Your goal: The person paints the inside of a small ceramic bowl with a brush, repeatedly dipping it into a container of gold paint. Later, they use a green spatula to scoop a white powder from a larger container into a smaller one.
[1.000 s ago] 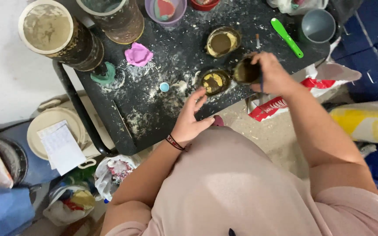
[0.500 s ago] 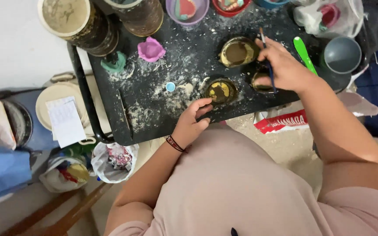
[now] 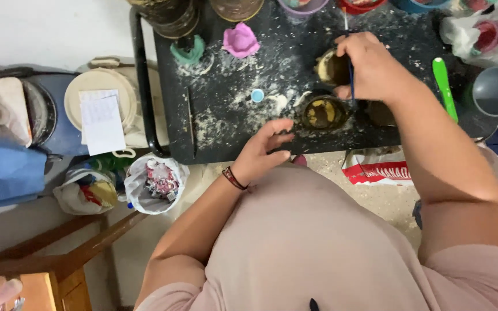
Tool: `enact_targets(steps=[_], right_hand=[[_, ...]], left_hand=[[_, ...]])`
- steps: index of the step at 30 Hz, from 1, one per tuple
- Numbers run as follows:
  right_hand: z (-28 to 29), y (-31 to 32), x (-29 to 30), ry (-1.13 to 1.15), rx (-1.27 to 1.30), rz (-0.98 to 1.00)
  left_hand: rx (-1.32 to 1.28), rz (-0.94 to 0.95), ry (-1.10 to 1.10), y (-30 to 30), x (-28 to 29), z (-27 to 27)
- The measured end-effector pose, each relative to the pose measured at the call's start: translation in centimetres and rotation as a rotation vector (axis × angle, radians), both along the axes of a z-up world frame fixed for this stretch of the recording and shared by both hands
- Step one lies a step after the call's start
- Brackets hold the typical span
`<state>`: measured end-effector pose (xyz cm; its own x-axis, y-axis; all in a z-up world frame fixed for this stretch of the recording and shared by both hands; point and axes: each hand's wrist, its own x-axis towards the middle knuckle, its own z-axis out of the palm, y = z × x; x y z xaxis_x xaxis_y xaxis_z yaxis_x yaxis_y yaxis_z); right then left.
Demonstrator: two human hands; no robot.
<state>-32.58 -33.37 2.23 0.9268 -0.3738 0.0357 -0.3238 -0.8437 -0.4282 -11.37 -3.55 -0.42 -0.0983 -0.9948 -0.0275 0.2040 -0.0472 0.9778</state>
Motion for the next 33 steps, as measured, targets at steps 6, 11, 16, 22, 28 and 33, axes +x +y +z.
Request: enact_targets(steps=[6, 11, 16, 22, 28, 33], right_hand=[[12.9, 15.0, 9.0, -0.011, 0.132, 0.005], [12.4, 18.5, 11.6, -0.271, 0.212, 0.054], [4.3, 16.9, 10.4, -0.615, 0.280, 0.015], [-4.3, 19.0, 10.1, -0.670, 0.577, -0.630], [-5.7, 19.5, 11.4, -0.695, 0.386, -0.573], [-5.2, 19.7, 12.4, -0.560, 0.284, -0.545]], left_hand=[[-0.117, 0.146, 0.635, -1.3, 1.4, 1.1], [-0.192, 0.118, 0.760, 0.6, 4.7, 0.5], [-0.263, 0.067, 0.947, 2.5, 6.4, -1.4], [0.106, 0.218, 1.196, 3.6, 8.6, 0.8], [0.188, 0.183, 1.134, 3.7, 9.2, 2.4], [0.162, 0.274, 1.076, 4.2, 8.4, 3.1]])
